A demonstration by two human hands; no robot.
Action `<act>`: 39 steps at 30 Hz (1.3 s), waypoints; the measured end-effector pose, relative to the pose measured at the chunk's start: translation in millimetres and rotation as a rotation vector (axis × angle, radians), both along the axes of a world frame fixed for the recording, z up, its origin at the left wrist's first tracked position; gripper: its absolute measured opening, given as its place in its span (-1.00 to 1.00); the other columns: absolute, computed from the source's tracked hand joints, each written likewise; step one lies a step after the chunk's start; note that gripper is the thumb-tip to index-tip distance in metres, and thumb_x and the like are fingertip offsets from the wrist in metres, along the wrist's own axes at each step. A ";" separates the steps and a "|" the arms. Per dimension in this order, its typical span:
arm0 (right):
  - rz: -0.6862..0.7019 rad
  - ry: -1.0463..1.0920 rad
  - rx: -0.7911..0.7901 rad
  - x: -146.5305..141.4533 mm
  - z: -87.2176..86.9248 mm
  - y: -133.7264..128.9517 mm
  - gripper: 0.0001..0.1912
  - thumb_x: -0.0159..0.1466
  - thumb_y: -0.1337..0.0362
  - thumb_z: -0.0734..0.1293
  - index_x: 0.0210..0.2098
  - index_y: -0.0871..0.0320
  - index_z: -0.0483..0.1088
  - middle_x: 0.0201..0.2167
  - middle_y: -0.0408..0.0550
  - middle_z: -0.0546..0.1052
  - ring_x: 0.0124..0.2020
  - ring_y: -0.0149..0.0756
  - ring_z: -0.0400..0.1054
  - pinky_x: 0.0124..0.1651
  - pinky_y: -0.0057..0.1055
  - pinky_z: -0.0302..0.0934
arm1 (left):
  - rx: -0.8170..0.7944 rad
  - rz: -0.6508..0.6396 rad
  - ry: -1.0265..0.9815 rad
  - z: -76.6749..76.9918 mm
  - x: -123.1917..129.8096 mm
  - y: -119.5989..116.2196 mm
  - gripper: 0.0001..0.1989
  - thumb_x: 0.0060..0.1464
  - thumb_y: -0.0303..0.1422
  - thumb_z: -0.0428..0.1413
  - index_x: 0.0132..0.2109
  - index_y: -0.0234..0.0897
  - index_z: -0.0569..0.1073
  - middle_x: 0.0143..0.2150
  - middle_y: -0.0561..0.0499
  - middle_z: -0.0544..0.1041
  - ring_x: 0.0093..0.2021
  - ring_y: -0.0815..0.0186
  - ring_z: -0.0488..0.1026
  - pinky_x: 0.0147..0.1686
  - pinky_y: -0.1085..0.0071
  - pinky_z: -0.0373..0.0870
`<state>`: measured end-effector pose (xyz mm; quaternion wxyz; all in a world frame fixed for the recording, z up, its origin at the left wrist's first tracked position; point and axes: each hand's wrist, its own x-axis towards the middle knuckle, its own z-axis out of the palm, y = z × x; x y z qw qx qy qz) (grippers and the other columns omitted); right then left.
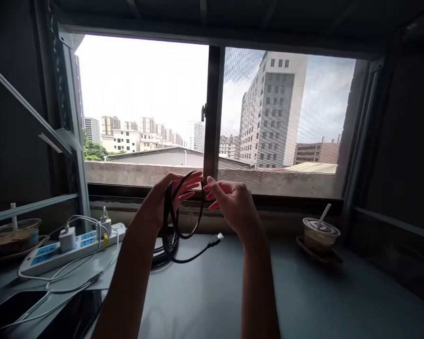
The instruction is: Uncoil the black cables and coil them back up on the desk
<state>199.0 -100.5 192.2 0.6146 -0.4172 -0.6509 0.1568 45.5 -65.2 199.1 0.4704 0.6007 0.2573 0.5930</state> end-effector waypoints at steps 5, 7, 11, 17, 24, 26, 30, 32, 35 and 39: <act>0.390 0.000 -0.093 -17.0 -5.3 20.4 -0.57 0.19 -0.04 0.23 -0.39 0.22 0.46 -0.52 -0.11 0.49 -0.53 -0.47 0.38 -0.50 -0.56 0.27 | -0.036 -0.187 0.088 -5.0 8.8 9.1 -0.61 0.07 -0.17 0.02 0.00 -0.22 0.46 -0.07 -0.04 0.51 -0.02 0.17 0.39 0.03 0.23 0.23; 0.473 0.050 -0.072 -19.4 -4.9 25.2 -0.65 0.16 0.01 0.29 -0.31 0.19 0.43 -0.45 -0.12 0.50 -0.47 -0.46 0.38 -0.42 -0.55 0.29 | 0.027 -0.221 0.103 -7.9 11.6 10.6 -0.57 0.10 -0.11 0.01 0.05 -0.19 0.43 0.00 -0.03 0.47 0.05 0.18 0.33 0.08 0.26 0.17; 0.472 0.169 -0.104 -14.7 -2.2 23.9 -0.72 0.17 0.09 0.29 -0.25 0.17 0.37 -0.43 -0.12 0.50 -0.42 -0.40 0.40 -0.35 -0.46 0.32 | 0.097 -0.282 0.134 -7.8 13.0 5.3 -0.57 0.15 -0.12 -0.04 0.06 -0.22 0.42 -0.09 -0.06 0.51 -0.02 0.23 0.39 -0.01 0.34 0.26; 0.130 0.624 0.037 38.5 6.6 -5.3 -0.83 0.18 0.20 0.25 -0.26 0.13 0.36 -0.63 -0.25 0.28 -0.62 -0.51 0.23 -0.59 -0.58 0.16 | 0.121 0.090 0.130 7.2 -10.6 -17.1 -0.65 0.23 -0.26 -0.15 -0.08 -0.32 0.45 -0.74 0.18 0.19 -0.67 0.45 0.34 -0.50 0.51 0.31; 0.162 0.635 0.070 66.7 10.8 -38.8 -0.87 0.08 0.27 0.33 -0.36 0.14 0.46 -0.75 -0.33 -0.05 -0.74 -0.59 -0.17 -0.73 -0.57 -0.26 | 0.280 0.443 -0.089 8.5 -25.5 -10.5 -0.61 0.23 -0.17 -0.18 -0.47 -0.26 0.29 -0.84 0.23 0.02 -0.86 0.48 0.06 -0.83 0.54 0.02; 0.155 0.634 0.063 63.3 11.7 -42.1 -0.84 0.04 0.31 0.34 -0.34 0.11 0.46 -0.77 -0.34 -0.03 -0.76 -0.59 -0.20 -0.73 -0.55 -0.29 | 0.316 0.530 -0.137 5.9 -23.5 -3.4 -0.59 0.23 -0.17 -0.19 -0.51 -0.25 0.25 -0.84 0.22 0.04 -0.87 0.49 0.05 -0.84 0.53 0.01; 0.156 0.615 0.013 61.8 12.6 -49.7 -0.77 0.00 0.34 0.32 -0.30 0.09 0.46 -0.78 -0.35 -0.04 -0.78 -0.60 -0.27 -0.76 -0.53 -0.35 | 0.373 0.691 -0.171 1.3 -20.9 8.0 -0.57 0.24 -0.18 -0.21 -0.55 -0.23 0.21 -0.85 0.21 0.07 -0.88 0.50 0.05 -0.84 0.53 -0.03; 0.179 0.580 -0.015 64.3 12.3 -56.3 -0.75 0.01 0.31 0.35 -0.27 0.09 0.45 -0.77 -0.36 -0.06 -0.78 -0.60 -0.33 -0.78 -0.52 -0.41 | 0.415 0.798 -0.178 0.0 -22.9 11.2 -0.56 0.24 -0.18 -0.21 -0.56 -0.23 0.21 -0.86 0.21 0.06 -0.88 0.49 0.06 -0.84 0.53 -0.03; 0.172 0.509 -0.013 67.7 11.9 -66.9 -0.75 0.04 0.23 0.37 -0.25 0.09 0.46 -0.76 -0.34 -0.09 -0.78 -0.60 -0.36 -0.80 -0.50 -0.42 | 0.417 0.852 -0.236 0.1 -30.6 13.2 -0.54 0.24 -0.17 -0.23 -0.58 -0.23 0.21 -0.88 0.21 0.04 -0.88 0.48 0.05 -0.83 0.54 -0.01; 0.086 0.475 0.008 65.1 13.7 -68.7 -0.79 0.11 0.24 0.34 -0.24 0.10 0.49 -0.76 -0.31 -0.06 -0.77 -0.60 -0.30 -0.80 -0.52 -0.33 | 0.336 0.693 -0.157 1.7 -41.2 12.9 -0.43 0.24 -0.09 -0.29 -0.60 -0.26 0.29 -0.87 0.16 0.08 -0.86 0.47 0.12 -0.81 0.54 0.06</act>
